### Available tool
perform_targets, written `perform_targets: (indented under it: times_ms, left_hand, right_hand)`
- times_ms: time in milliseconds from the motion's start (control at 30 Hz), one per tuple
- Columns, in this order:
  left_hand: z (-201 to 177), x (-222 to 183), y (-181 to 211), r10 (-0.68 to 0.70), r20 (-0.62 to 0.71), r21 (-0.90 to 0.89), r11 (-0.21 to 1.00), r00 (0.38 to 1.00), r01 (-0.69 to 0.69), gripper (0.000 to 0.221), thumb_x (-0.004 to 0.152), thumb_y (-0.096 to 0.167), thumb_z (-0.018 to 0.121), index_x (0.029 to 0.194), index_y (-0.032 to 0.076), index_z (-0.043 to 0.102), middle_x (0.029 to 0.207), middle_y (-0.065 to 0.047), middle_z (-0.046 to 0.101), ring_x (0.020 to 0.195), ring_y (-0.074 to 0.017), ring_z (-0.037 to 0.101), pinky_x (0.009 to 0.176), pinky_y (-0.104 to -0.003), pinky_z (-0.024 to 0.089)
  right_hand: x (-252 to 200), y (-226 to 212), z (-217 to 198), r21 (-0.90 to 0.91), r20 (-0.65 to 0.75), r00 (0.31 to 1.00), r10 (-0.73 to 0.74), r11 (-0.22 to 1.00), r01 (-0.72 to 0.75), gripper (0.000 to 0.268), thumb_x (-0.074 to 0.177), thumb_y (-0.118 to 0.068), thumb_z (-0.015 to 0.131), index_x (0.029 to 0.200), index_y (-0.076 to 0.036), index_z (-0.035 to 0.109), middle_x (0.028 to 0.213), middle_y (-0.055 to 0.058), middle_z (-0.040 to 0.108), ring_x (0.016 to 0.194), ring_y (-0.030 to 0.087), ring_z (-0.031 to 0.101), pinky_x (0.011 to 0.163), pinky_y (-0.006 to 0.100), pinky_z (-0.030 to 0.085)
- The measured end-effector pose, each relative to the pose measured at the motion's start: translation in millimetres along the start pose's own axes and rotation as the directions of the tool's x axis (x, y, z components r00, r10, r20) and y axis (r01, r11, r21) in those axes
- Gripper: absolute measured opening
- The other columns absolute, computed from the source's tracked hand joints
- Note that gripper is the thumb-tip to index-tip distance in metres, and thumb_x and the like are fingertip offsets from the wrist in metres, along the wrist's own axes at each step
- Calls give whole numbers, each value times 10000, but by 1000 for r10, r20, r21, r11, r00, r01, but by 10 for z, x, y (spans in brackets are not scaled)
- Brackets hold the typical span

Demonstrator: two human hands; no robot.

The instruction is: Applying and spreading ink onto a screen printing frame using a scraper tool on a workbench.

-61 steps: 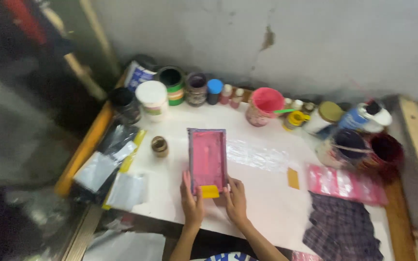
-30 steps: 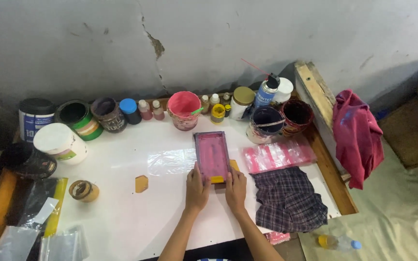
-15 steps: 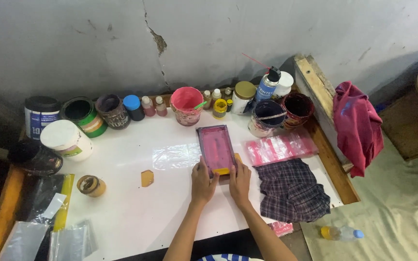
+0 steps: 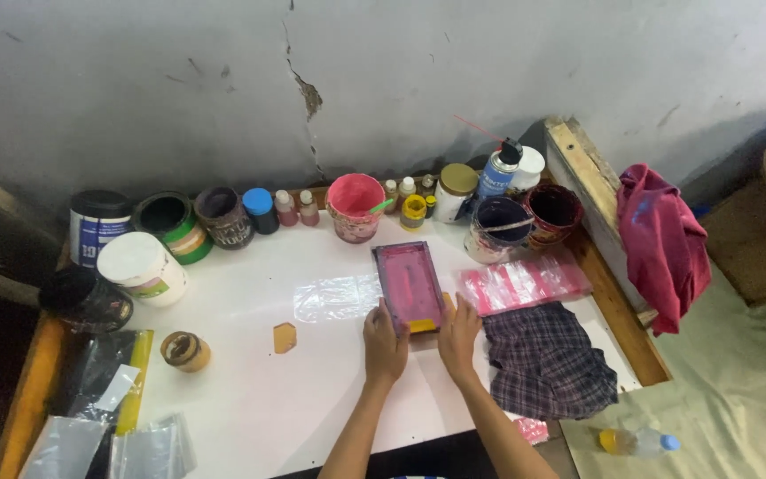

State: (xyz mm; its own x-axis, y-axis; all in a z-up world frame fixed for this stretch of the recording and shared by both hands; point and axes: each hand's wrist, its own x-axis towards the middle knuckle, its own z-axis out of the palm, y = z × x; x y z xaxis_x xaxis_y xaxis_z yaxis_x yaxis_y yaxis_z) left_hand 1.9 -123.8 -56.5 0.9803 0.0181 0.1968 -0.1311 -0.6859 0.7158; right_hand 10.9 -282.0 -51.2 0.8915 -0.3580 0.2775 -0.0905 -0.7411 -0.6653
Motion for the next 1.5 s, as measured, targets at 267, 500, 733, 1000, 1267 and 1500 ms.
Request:
perform_targets:
  times_ms: [267,500,733,1000,1267,1500]
  left_hand:
    - [71,-49,-117,65,-196,-143,985,979,-94,690,1075,458,290,1554,-39,287,1530,-230,445,1372,-430,357,1176,-525,253]
    - [3,12,-85,134,-322,-154,970,937,-191,708,1069,488,284,1502,-68,350,1402,-260,569,1280,-392,497,1168,-479,223]
    - [106,-6,-183,108,-318,-149,975,942,-162,668,1068,466,331,1515,-30,346,1462,-213,524,1300,-398,409,1147,-494,242]
    - [136,-68,-222,32,-212,-209,975,977,-78,707,1056,535,283,1544,24,314,1520,-196,456,1356,-422,335,1172,-511,225]
    - [138,-73,-238,6,-202,-217,975,979,-51,636,1074,449,334,1560,41,301,1539,-163,442,1360,-390,324,1188,-496,208]
    - [60,-31,-131,-47,-169,-259,966,984,2,682,1061,524,257,1550,56,337,1540,-151,457,1392,-357,331,1196,-473,214]
  right_hand:
    - [1217,-1591,68,312,269,958,-97,950,9,722,932,-593,676,1478,-150,514,1102,122,702,1050,307,688,938,450,533]
    - [1640,-1893,602,387,187,982,-36,921,-40,414,1045,-504,556,1134,-126,702,904,146,749,948,326,735,857,452,558]
    - [1561,-1834,695,452,150,986,73,882,-134,324,1067,-400,563,1159,-120,698,853,53,765,878,212,744,829,390,564]
    - [1498,-1809,521,866,103,974,201,463,-188,334,1066,-243,554,1223,46,615,951,272,729,831,299,762,787,364,664]
    - [1001,-1754,-341,939,92,973,214,307,-156,288,1088,-226,492,1199,14,605,954,137,689,821,179,703,814,305,626]
    - [455,-853,-937,557,-88,994,-70,824,107,229,1102,-186,476,1105,-73,675,868,109,756,850,206,759,854,368,591]
